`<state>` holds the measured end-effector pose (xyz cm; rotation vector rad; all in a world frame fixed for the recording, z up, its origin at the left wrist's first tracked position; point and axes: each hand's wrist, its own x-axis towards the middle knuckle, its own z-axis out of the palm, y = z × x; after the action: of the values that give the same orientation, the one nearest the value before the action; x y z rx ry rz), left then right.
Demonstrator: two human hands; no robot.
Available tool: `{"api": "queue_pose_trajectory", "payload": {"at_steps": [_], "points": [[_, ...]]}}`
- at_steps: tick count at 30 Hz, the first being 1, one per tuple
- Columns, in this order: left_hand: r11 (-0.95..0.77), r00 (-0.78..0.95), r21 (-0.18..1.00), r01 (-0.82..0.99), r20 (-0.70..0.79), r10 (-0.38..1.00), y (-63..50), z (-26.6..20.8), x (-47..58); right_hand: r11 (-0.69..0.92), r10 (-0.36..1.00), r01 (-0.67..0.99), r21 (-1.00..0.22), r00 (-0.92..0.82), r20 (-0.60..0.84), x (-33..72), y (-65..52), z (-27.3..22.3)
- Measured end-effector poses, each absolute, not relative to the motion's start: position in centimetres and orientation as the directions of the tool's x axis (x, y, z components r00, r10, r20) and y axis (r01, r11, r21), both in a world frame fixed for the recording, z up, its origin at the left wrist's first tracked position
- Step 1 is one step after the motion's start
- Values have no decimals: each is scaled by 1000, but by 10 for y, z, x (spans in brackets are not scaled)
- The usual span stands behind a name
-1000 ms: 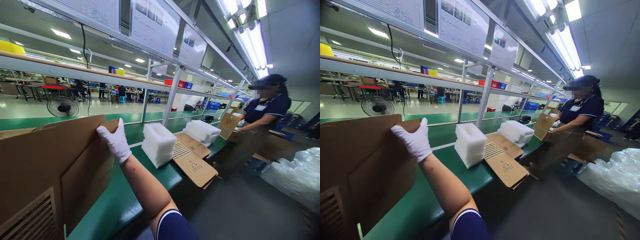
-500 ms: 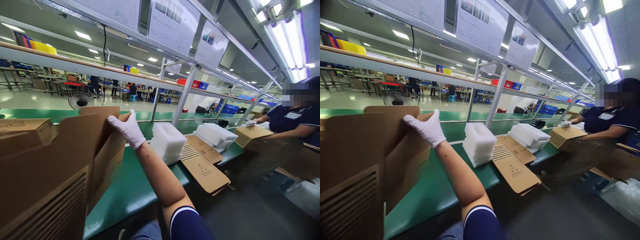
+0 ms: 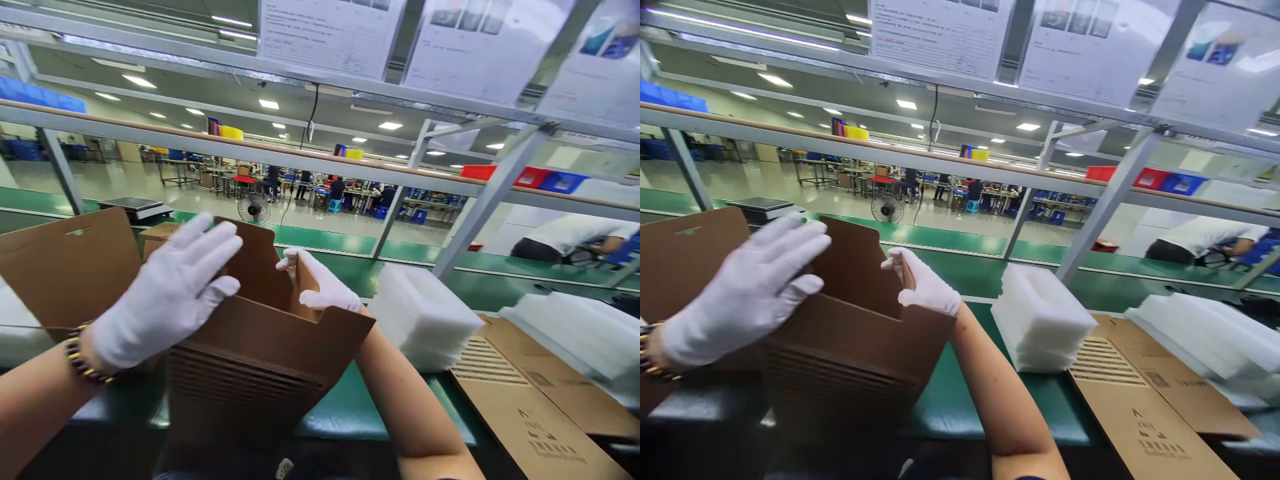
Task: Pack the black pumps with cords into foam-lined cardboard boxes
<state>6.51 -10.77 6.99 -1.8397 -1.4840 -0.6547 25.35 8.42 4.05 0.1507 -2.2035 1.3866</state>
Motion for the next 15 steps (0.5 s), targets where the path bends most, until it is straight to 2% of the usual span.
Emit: {"api": "queue_pose_trajectory", "payload": {"at_steps": [2,4,6,8,10,12,13,15], "points": [[-164,311,-297,941,562,766,-92,55,68,402,240,-318,-859,-868,434,256,93,24],[-187,300,-302,935,389,871,-82,34,69,348,423,-269,-898,-810,407,264,98,4],[-154,254,-306,940,322,912,-79,16,69,280,664,-250,-927,-647,375,275,98,-15],[-86,196,-321,943,328,924,-79,5,73,211,805,-264,-941,-499,320,284,92,-29],[-44,151,-328,944,308,939,-79,0,81,163,808,-306,-938,-505,305,289,84,-37],[-40,118,-324,945,223,968,-75,-3,90,139,761,-321,-937,-571,308,287,77,-40],[-45,106,-322,946,174,979,-72,-5,94,143,746,-285,-948,-598,292,285,76,-40],[-32,76,-321,947,126,989,-67,-10,98,208,749,-88,-974,-626,217,278,77,-40]]}}
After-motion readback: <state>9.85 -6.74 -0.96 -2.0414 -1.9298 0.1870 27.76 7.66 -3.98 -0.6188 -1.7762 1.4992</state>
